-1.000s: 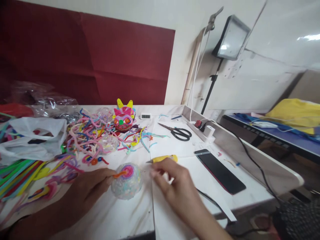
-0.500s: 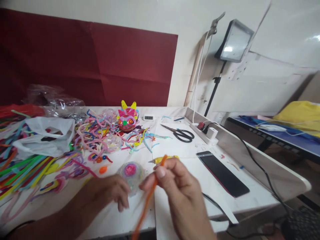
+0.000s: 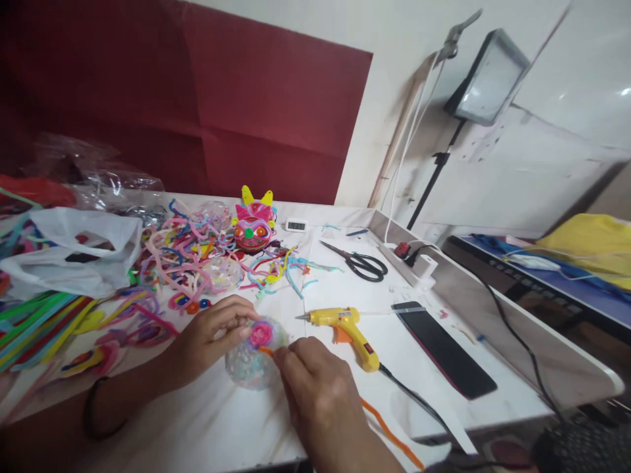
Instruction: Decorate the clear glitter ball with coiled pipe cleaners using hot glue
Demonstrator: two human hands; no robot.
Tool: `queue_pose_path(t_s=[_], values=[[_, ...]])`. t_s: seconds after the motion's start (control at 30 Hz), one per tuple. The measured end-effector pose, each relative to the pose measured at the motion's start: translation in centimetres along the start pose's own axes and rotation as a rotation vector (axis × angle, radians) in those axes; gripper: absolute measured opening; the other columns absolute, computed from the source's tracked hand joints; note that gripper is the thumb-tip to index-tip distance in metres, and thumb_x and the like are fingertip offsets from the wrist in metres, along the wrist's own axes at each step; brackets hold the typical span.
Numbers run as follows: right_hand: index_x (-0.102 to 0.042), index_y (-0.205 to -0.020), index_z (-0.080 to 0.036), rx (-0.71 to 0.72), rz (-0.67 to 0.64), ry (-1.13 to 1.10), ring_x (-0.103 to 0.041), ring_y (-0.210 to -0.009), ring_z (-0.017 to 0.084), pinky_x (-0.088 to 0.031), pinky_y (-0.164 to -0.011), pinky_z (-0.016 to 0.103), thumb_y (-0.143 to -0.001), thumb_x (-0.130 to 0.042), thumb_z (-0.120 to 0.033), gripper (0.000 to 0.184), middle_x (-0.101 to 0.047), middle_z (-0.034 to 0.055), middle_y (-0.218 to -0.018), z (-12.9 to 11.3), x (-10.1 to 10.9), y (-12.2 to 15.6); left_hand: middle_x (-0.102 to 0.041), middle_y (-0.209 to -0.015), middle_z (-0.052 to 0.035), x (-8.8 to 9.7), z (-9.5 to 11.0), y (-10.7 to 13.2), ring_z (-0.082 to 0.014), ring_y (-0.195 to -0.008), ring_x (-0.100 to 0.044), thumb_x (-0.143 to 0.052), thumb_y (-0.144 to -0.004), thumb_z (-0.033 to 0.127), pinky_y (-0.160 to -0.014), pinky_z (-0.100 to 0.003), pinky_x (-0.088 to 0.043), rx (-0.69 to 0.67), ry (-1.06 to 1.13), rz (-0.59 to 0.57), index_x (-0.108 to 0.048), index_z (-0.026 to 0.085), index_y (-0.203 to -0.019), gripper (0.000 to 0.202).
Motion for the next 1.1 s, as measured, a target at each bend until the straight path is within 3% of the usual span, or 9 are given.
queue_pose_path(t_s=[0.13, 0.27, 0.53, 0.7, 1.1], values=[[-0.062, -0.099, -0.015, 0.099, 0.036, 0.129, -0.052, -0.064, 0.015, -0.041, -0.053, 0.026, -0.094, -0.050, -0.008, 0.014, -0.061, 0.0047, -0.075, 0.0, -0.8, 0.4, -0.062, -0.107, -0.0064, -0.2, -0.5, 1.1, -0.0195, -0.103, -0.060, -0.054, -0.091, 0.023, -0.093, -0.032, -0.049, -0.051, -0.070, 0.011, -0.067, 0.020, -0.108, 0.022], [-0.061, -0.107, -0.008, 0.171, 0.038, 0.159, -0.049, -0.064, 0.016, -0.039, -0.053, 0.029, -0.092, -0.049, -0.004, 0.020, -0.064, 0.0090, -0.080, 0.0, -1.0, 0.5, -0.061, -0.119, -0.0077, -0.5, -1.0, 1.5, -0.0218, -0.114, -0.057, -0.052, -0.093, 0.024, -0.101, -0.038, -0.047, -0.080, -0.131, 0.037, -0.063, 0.022, -0.118, 0.028], [-0.063, -0.106, -0.005, 0.249, 0.080, 0.200, -0.049, -0.064, 0.019, -0.039, -0.051, 0.032, -0.091, -0.048, -0.004, 0.022, -0.067, 0.0120, -0.079, -0.1, -1.3, 0.5, -0.063, -0.127, -0.0096, -0.4, -1.0, 1.4, -0.0214, -0.121, -0.056, -0.046, -0.093, 0.020, -0.106, -0.038, -0.046, -0.065, -0.145, -0.053, -0.060, 0.017, -0.125, 0.035], [-0.067, -0.097, -0.005, 0.260, 0.023, 0.240, -0.050, -0.062, 0.017, -0.039, -0.050, 0.031, -0.092, -0.048, -0.004, 0.020, -0.069, 0.0101, -0.076, -0.4, -1.0, -0.2, -0.063, -0.127, -0.0079, -0.9, -1.6, 1.6, -0.0204, -0.120, -0.057, -0.046, -0.093, 0.021, -0.106, -0.036, -0.045, -0.057, -0.106, -0.033, -0.059, 0.019, -0.127, 0.036], [-0.071, -0.089, -0.004, 0.328, 0.062, 0.304, -0.053, -0.063, 0.019, -0.041, -0.049, 0.031, -0.088, -0.049, 0.000, 0.022, -0.071, 0.0108, -0.076, -0.6, -0.7, -0.8, -0.062, -0.129, -0.0020, -1.2, -1.8, 1.8, -0.0170, -0.120, -0.056, -0.051, -0.090, 0.019, -0.106, -0.028, -0.043, -0.036, -0.119, -0.041, -0.058, 0.024, -0.128, 0.039]])
Point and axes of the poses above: each hand's wrist, its own y-axis away from the middle knuckle, its own x-axis out of the back of the hand, z = x × y, the point moved 1 cm from there along -y, towards the middle knuckle
